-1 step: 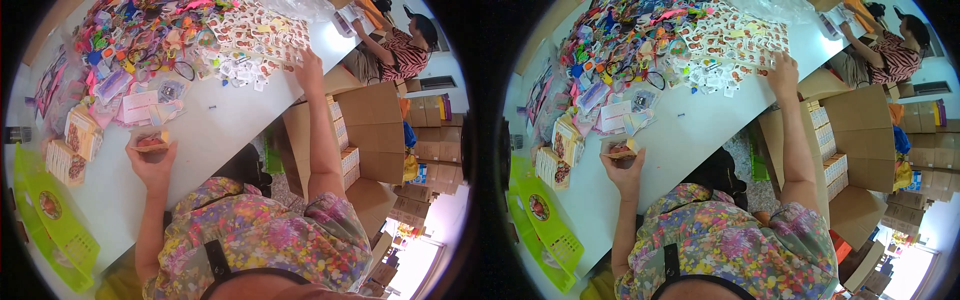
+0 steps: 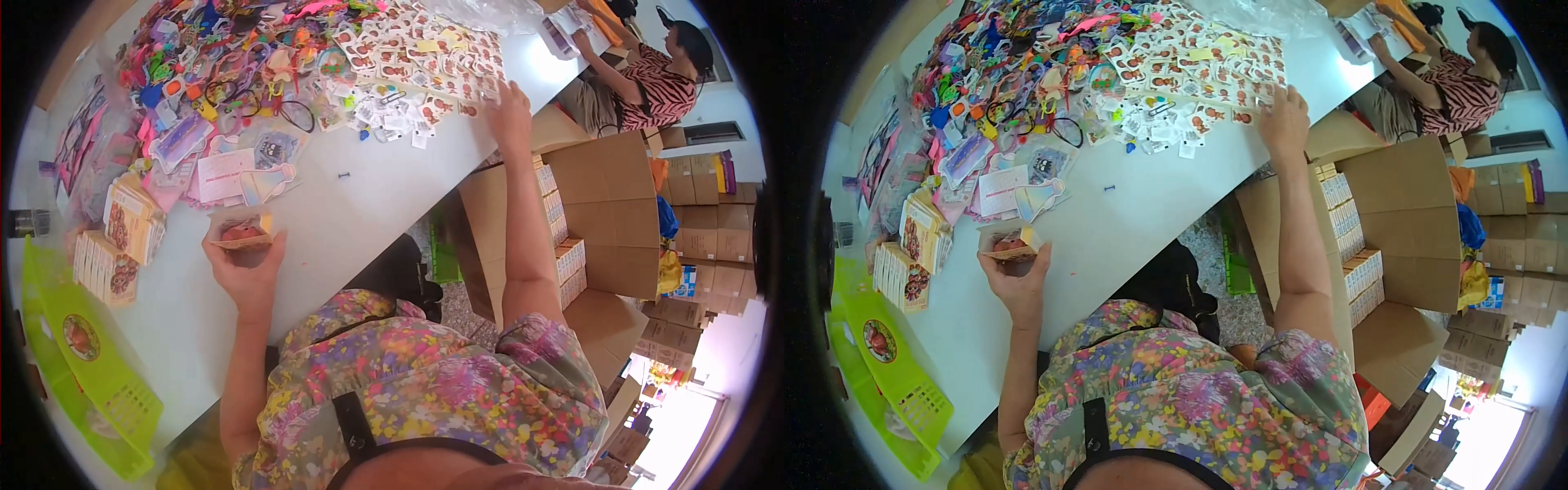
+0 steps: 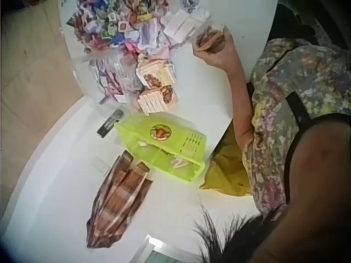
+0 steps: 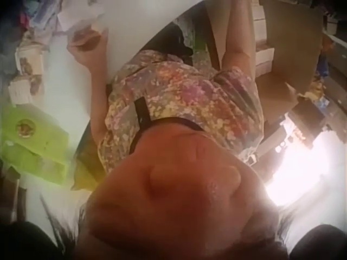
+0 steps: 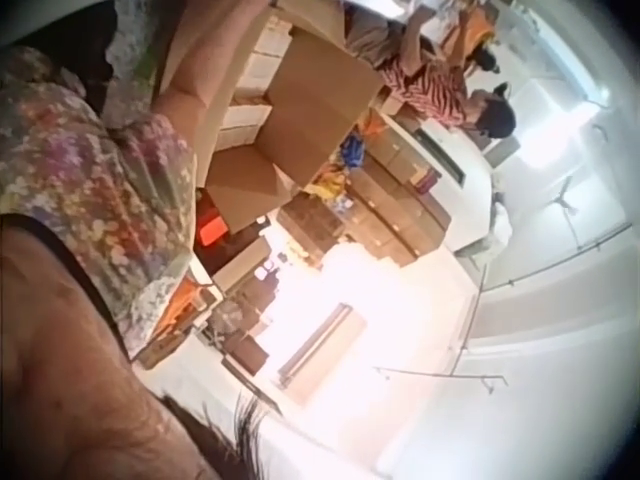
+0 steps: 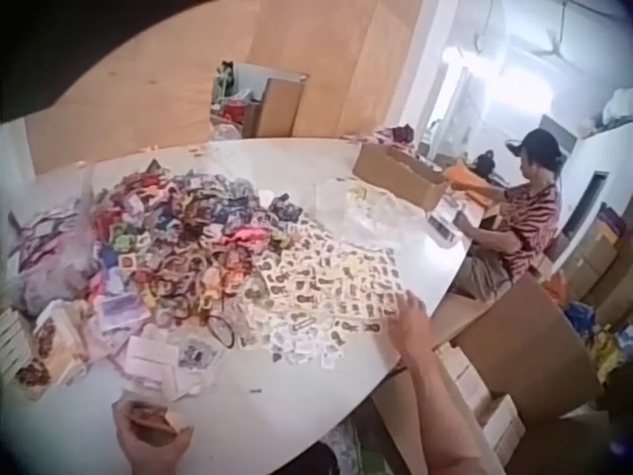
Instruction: Packaging and sorting small hair accessories into plastic bags and boxes.
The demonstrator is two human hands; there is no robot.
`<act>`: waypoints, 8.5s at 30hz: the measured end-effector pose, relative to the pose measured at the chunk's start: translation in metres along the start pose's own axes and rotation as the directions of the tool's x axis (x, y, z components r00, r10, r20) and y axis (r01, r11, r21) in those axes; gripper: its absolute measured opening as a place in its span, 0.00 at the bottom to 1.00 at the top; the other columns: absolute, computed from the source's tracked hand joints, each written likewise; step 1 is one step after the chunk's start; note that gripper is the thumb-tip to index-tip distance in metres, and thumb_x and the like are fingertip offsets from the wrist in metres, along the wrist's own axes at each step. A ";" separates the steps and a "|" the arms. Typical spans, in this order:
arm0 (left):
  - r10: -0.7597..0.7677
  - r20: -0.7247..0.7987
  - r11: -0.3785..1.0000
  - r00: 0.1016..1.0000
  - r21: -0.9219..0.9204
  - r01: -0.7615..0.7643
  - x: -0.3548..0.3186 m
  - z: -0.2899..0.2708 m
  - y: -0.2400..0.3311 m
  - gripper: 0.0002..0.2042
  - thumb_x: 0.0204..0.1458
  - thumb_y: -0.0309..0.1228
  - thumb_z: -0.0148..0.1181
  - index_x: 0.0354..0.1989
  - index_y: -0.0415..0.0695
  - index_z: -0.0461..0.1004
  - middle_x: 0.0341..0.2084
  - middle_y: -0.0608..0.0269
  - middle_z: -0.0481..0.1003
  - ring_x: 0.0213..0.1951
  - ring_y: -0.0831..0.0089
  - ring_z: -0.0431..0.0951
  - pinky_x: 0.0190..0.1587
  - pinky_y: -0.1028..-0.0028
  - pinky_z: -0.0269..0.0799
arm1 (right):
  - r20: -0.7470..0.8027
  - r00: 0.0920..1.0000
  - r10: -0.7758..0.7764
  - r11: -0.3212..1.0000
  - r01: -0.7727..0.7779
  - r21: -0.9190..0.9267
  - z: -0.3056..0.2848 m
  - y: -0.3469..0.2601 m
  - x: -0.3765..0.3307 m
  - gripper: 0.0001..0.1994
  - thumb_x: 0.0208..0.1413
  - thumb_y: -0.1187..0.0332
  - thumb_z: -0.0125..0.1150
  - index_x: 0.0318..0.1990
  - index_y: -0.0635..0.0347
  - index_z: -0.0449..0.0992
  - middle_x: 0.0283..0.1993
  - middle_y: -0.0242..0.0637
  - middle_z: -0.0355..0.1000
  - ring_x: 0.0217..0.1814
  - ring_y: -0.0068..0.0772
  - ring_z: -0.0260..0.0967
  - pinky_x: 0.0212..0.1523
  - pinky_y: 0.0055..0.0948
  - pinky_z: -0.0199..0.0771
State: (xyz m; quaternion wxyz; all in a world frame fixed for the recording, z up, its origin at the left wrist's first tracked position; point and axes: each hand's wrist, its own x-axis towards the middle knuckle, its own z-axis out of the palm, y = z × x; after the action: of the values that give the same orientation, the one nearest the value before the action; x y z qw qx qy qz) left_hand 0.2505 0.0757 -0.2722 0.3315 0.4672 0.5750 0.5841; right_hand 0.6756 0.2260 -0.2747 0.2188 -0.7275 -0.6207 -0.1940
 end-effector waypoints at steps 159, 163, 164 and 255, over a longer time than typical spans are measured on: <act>-0.073 -0.477 0.968 0.876 0.178 0.178 0.021 -0.226 -0.035 0.20 0.42 0.27 0.71 0.44 0.39 0.70 0.34 0.64 0.73 0.31 0.77 0.74 0.33 0.74 0.74 | -0.235 0.373 -0.898 -0.001 0.531 0.848 -0.061 -0.505 -0.083 0.13 0.44 0.62 0.69 0.34 0.59 0.78 0.33 0.38 0.73 0.42 0.43 0.70 0.40 0.39 0.71; 0.068 -0.559 0.935 0.826 0.324 0.142 0.039 -0.227 -0.031 0.24 0.36 0.27 0.75 0.43 0.38 0.70 0.32 0.63 0.73 0.28 0.76 0.74 0.31 0.75 0.73 | -0.241 0.461 -0.854 0.069 0.558 0.827 -0.058 -0.520 -0.094 0.18 0.38 0.65 0.74 0.37 0.58 0.76 0.33 0.38 0.73 0.43 0.43 0.69 0.42 0.40 0.71; 0.064 -0.562 0.940 0.825 0.313 0.139 0.040 -0.229 -0.031 0.24 0.36 0.27 0.75 0.43 0.38 0.70 0.32 0.63 0.73 0.28 0.76 0.74 0.31 0.75 0.73 | -0.238 0.455 -0.858 0.072 0.566 0.821 -0.060 -0.524 -0.093 0.18 0.38 0.65 0.74 0.37 0.58 0.76 0.33 0.38 0.73 0.43 0.43 0.69 0.42 0.40 0.71; -0.242 0.002 0.946 0.970 -0.224 0.236 -0.067 -0.062 0.023 0.38 0.45 0.18 0.67 0.65 0.42 0.52 0.54 0.49 0.66 0.37 0.72 0.79 0.36 0.76 0.77 | 0.419 0.590 -0.690 -0.082 -0.639 0.765 -0.088 -0.278 -0.154 0.24 0.55 0.80 0.60 0.61 0.69 0.65 0.52 0.42 0.73 0.52 0.28 0.72 0.53 0.28 0.73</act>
State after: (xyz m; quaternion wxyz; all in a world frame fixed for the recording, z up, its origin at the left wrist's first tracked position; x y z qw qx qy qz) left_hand 0.2192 -0.0119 -0.2544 0.4426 0.3465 0.5626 0.6063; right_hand 0.3762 0.0883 -0.2659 0.3597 -0.2782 -0.5731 0.6818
